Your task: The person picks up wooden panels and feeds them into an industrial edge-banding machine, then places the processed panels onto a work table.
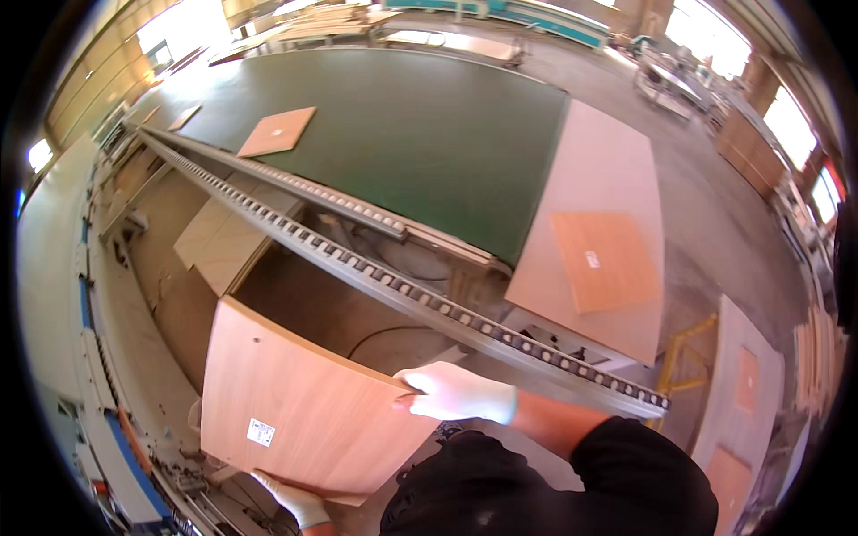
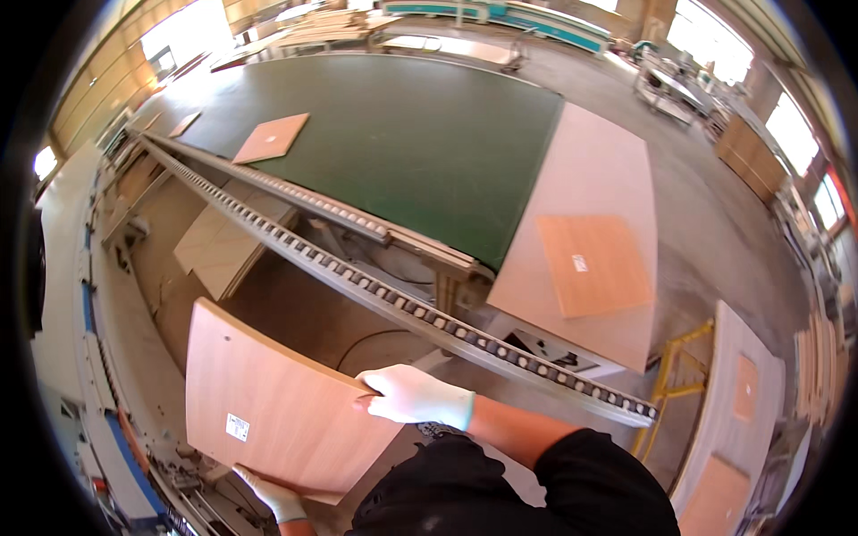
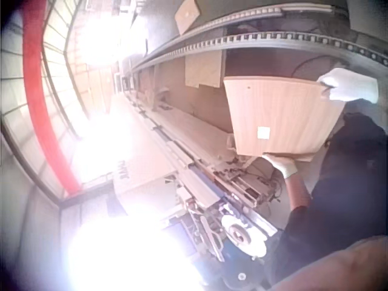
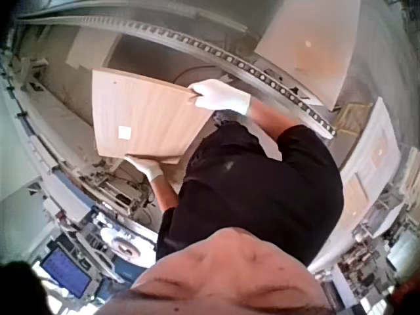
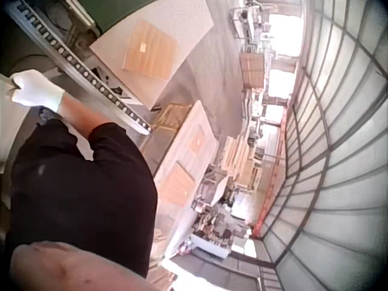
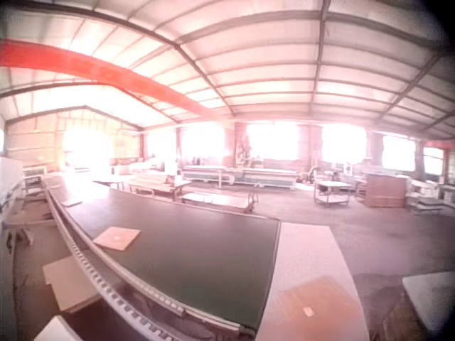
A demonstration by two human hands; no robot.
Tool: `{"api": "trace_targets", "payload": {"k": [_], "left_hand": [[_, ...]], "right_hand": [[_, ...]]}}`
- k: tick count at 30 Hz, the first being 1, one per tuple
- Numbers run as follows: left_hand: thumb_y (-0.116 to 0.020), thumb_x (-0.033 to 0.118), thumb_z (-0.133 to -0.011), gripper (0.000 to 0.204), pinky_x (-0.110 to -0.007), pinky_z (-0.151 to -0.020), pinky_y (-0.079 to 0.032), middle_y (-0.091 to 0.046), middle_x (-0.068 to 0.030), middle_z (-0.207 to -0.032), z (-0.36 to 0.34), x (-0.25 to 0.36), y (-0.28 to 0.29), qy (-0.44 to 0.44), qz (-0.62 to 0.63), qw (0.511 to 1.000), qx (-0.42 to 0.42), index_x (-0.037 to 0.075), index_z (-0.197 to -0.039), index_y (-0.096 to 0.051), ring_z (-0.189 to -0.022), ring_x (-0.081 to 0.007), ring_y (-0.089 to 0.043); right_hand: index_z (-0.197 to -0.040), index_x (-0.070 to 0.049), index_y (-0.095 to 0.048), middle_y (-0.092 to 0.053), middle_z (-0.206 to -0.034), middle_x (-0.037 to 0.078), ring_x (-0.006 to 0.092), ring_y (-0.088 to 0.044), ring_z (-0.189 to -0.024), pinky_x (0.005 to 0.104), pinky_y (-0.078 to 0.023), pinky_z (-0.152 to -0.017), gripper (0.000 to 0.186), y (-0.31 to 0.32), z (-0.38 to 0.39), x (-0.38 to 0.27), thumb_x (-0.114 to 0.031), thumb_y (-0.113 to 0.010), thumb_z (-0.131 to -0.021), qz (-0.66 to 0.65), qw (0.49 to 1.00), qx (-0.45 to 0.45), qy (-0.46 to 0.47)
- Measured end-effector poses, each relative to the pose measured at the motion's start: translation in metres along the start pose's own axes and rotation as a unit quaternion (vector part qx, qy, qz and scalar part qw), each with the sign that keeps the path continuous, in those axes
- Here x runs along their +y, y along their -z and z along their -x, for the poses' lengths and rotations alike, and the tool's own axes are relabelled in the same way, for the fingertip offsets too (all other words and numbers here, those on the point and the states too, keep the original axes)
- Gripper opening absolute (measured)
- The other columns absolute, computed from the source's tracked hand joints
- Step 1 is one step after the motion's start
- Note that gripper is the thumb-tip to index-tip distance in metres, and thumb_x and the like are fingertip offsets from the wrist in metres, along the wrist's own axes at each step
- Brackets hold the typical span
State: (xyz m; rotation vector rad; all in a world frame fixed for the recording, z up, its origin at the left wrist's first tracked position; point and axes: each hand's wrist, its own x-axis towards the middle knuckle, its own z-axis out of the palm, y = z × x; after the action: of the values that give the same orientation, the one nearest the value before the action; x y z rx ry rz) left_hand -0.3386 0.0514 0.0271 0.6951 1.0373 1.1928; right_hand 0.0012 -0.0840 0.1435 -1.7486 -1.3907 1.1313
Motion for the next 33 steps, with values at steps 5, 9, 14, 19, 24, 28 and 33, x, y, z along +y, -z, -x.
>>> {"api": "trace_targets", "payload": {"k": [5,9,14,19,24,28,33], "left_hand": [[-0.049,0.037,-0.1,0.045,-0.032,-0.096,-0.044,-0.06,-0.0076,-0.119,0.0,0.007,0.071,0.005,-0.134,0.99,0.041,-0.002,-0.121,-0.056,-0.11,-0.0175,-0.055],[-0.05,0.032,-0.099,0.041,-0.035,-0.096,-0.046,-0.061,-0.0092,-0.12,0.045,0.023,0.122,0.082,-0.024,0.996,0.034,-0.001,-0.122,-0.056,-0.108,-0.0199,-0.058],[-0.054,0.036,-0.095,0.053,-0.048,-0.105,-0.04,-0.054,-0.0118,-0.133,0.171,-0.005,0.242,0.162,0.033,0.981,0.1,0.002,-0.135,-0.046,-0.121,-0.0286,-0.052],[-0.055,0.041,-0.094,0.051,-0.046,-0.101,-0.042,-0.053,-0.0054,-0.135,0.238,-0.001,0.263,0.049,0.254,0.932,0.255,0.011,-0.134,-0.049,-0.123,-0.0261,-0.05],[-0.057,0.05,-0.092,0.054,-0.04,-0.094,-0.048,-0.054,-0.0007,-0.135,0.266,-0.015,0.302,-0.121,0.443,0.824,0.332,0.015,-0.131,-0.052,-0.121,-0.0208,-0.052],[-0.053,0.047,-0.095,0.047,-0.038,-0.094,-0.047,-0.056,-0.0001,-0.129,0.253,-0.01,0.325,-0.187,0.455,0.814,0.309,0.013,-0.128,-0.054,-0.118,-0.02,-0.053],[-0.053,0.043,-0.097,0.045,-0.041,-0.098,-0.04,-0.048,-0.0022,-0.132,0.232,-0.019,0.311,-0.009,0.396,0.87,0.292,0.014,-0.131,-0.047,-0.123,-0.0222,-0.046]], "right_hand": [[-0.102,-0.001,-0.067,-0.066,-0.08,0.007,0.0182,-0.06,-0.073,0.0338,-0.046,-0.068,0.034,-0.079,-0.014,0.054,-0.033,-0.064,-0.09,-0.148,0.982,0.1,-0.059],[-0.099,-0.001,-0.068,-0.061,-0.081,-0.004,0.0053,-0.052,-0.075,0.0236,-0.042,-0.066,0.025,-0.136,-0.023,0.066,-0.025,-0.065,-0.091,-0.254,0.953,0.024,-0.165],[-0.098,0.002,-0.065,-0.062,-0.086,0.0,0.0071,-0.053,-0.076,0.0235,-0.044,-0.066,0.02,-0.219,-0.049,0.043,-0.017,-0.064,-0.092,-0.236,0.963,-0.051,-0.121],[-0.108,0.005,-0.062,-0.066,-0.097,0.007,0.0116,-0.061,-0.088,0.0275,-0.05,-0.076,0.021,-0.312,-0.071,0.01,-0.007,-0.06,-0.091,-0.256,0.943,-0.153,-0.148],[-0.105,0.0,-0.063,-0.064,-0.095,0.003,0.0113,-0.059,-0.083,0.0277,-0.049,-0.073,0.019,-0.417,-0.072,-0.031,-0.001,-0.052,-0.09,-0.27,0.922,-0.25,-0.121],[-0.097,-0.002,-0.065,-0.059,-0.078,-0.001,0.0089,-0.051,-0.067,0.0264,-0.042,-0.059,0.016,-0.507,-0.059,-0.029,-0.016,-0.062,-0.088,-0.274,0.925,-0.197,-0.175],[-0.094,-0.002,-0.063,-0.062,-0.078,0.003,0.0119,-0.055,-0.069,0.0293,-0.045,-0.062,0.021,-0.575,-0.01,-0.047,-0.021,-0.067,-0.086,-0.266,0.938,-0.122,-0.185]]}}
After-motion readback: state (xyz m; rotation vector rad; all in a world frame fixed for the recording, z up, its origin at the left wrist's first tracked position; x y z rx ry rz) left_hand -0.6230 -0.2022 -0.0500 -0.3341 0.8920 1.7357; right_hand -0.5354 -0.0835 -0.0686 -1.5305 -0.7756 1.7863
